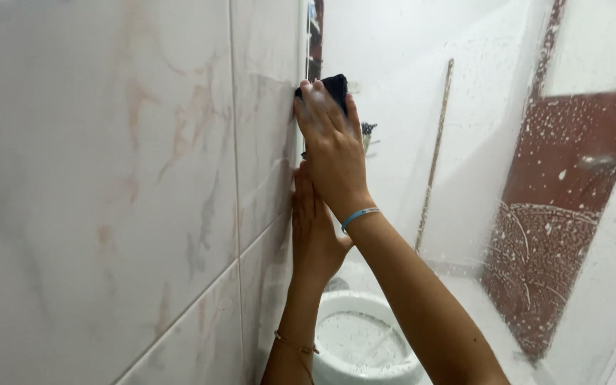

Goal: Cleaning the glass door and track of a shower.

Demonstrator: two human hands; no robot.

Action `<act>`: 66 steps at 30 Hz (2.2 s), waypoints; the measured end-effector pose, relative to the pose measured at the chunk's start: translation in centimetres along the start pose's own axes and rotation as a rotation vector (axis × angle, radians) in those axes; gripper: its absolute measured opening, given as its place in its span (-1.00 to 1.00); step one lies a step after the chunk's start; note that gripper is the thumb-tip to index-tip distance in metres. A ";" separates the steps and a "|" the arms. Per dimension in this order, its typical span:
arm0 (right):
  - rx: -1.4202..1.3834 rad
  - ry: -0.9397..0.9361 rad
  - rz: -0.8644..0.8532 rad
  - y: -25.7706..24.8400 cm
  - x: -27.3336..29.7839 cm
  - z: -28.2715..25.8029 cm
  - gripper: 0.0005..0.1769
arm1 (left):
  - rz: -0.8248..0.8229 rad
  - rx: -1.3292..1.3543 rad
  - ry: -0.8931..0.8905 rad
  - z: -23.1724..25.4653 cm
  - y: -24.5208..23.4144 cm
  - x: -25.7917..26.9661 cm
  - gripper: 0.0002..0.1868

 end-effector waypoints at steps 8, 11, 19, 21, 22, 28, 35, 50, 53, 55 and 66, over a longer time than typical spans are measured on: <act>0.058 0.001 0.046 -0.3 -4.7 0.6 -0.31 | 0.011 0.008 0.018 0.5 -0.9 -2.8 0.44; 0.061 0.018 0.042 -0.2 -6.8 1.2 -0.36 | -0.045 -0.017 -0.025 0.5 -0.8 -3.2 0.50; 0.080 0.002 0.036 -0.1 -8.2 2.1 -0.36 | -0.066 -0.012 -0.036 -0.1 -0.3 -3.0 0.52; 0.021 0.042 0.005 -0.4 -6.6 1.6 -0.31 | -0.023 0.003 0.009 -0.3 -0.1 -2.8 0.51; 0.026 0.043 -0.006 -0.7 -5.8 1.2 -0.31 | -0.029 0.011 0.003 -0.7 0.2 -2.8 0.51; 0.003 -0.078 -0.009 -2.5 -2.2 3.3 -0.33 | 0.078 0.004 0.070 0.6 0.1 -2.6 0.47; 0.172 0.029 0.095 -7.4 -1.8 12.0 -0.37 | 0.113 -0.069 -0.025 1.5 1.3 -2.4 0.46; 0.456 0.589 0.279 -19.0 10.5 26.1 -0.29 | 0.094 -0.130 -0.098 2.0 4.2 -0.7 0.43; 0.467 0.645 0.297 -17.5 11.6 23.7 -0.25 | 0.088 -0.123 -0.086 2.1 4.4 0.2 0.42; 0.468 0.671 0.304 -15.5 12.0 22.1 -0.25 | 0.099 -0.112 -0.065 2.2 4.3 0.5 0.41; 0.209 0.248 0.039 -4.4 7.3 2.3 -0.22 | 0.073 -0.035 -0.072 1.1 3.8 4.4 0.22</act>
Point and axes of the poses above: each hand's wrist, its own x-axis away from the middle knuckle, its own y-axis out of the palm, z = x × y, the point moved 4 cm from there along -x, towards the middle knuckle, and after that the axes turned 4 degrees about z, right-handed, at the moved point
